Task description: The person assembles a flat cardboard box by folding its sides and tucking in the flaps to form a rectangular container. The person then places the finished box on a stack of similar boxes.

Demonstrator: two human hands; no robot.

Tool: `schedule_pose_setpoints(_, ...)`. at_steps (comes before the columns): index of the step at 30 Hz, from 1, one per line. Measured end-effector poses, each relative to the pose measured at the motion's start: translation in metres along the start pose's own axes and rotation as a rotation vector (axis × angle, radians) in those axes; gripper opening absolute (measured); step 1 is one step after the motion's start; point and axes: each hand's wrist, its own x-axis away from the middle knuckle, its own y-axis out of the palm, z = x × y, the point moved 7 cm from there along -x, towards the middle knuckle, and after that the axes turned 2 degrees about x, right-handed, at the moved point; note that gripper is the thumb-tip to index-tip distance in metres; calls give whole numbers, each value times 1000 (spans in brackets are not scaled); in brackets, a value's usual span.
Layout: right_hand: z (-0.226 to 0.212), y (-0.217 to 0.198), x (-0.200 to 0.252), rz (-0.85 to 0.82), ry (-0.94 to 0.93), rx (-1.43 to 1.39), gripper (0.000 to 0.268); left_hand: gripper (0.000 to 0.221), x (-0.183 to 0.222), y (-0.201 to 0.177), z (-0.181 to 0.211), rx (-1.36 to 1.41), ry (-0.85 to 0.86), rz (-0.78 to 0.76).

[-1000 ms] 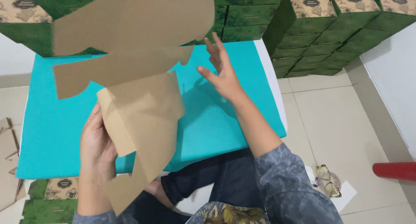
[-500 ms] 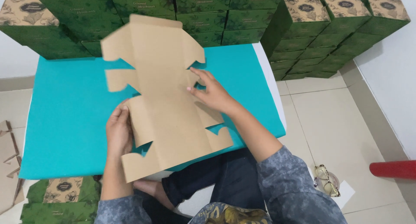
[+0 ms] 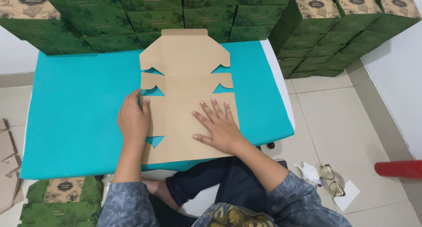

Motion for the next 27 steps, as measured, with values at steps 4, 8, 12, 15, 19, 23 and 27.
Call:
schedule_pose_setpoints(4, 13, -7, -6, 1, 13, 31, 73, 79, 46, -27, 49, 34, 127, -31)
schedule_pose_setpoints(8, 15, -1, -6, 11, -31, 74, 74, 89, 111, 20, 72, -17, 513, -621)
schedule_pose_setpoints(12, -18, 4, 30, 159, -373, -60, 86, 89, 126, 37, 51, -35, 790, -385)
schedule_pose_setpoints(15, -19, 11, 49, 207, -436, 54, 66, 79, 124, 36, 54, 48, 758, -430)
schedule_pose_setpoints(19, -1, 2, 66, 261, -382, -44, 41, 75, 128, 39, 62, 130, 746, -486)
schedule_pose_setpoints(23, -2, -23, 74, 383, -372, -23, 24, 47, 127, 19, 62, 289, 638, -609)
schedule_pose_setpoints(27, 3, -48, 69, 605, -290, 157, 8, 22, 107, -32, 60, 100, 569, -282)
